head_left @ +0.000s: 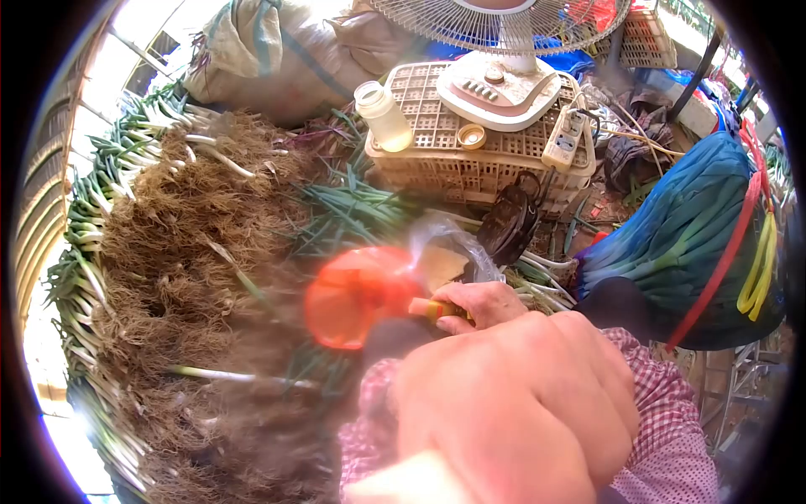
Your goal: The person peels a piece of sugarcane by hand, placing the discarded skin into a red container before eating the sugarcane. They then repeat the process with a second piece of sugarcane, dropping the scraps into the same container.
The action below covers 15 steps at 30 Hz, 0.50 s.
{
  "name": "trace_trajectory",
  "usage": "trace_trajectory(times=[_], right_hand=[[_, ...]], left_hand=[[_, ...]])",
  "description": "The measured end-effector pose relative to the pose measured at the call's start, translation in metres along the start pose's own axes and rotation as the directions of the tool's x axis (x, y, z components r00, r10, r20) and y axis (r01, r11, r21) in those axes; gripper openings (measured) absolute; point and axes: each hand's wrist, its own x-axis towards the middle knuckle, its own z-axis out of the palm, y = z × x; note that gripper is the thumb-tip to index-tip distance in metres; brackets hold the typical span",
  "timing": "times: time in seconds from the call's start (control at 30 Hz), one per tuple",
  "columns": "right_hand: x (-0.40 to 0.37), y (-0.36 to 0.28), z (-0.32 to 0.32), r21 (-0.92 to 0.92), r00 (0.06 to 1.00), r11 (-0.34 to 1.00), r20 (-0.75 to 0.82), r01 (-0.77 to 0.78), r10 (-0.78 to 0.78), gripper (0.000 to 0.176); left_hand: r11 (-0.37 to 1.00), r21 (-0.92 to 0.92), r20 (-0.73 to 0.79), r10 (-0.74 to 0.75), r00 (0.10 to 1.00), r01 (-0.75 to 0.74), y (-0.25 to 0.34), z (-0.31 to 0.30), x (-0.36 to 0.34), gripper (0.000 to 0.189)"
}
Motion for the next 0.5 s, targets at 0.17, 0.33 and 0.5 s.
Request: trace_trajectory(times=[0.17,0.33,0.5], right_hand=[[0.003,-0.008,-0.003,0.002,0.996,0.998,0.049,-0.068,0.068,0.033],[0.001,-0.007,0.0,0.033,1.0,0.999,0.013,-0.004,0.004,0.031],[0.004,-0.015,-0.005,0.011,0.997,0.999,0.057,-0.044,0.043,0.029]], left_hand=[[1.0,-0.003,-0.008,-0.022,1.0,0.022,-0.002,0.002,-0.002,0.035],[0.999,-0.004,-0.016,-0.033,0.999,0.033,0.0,0.004,-0.004,0.035],[0.999,0.002,-0.009,-0.051,0.999,0.051,0.004,0.003,-0.004,0.034]])
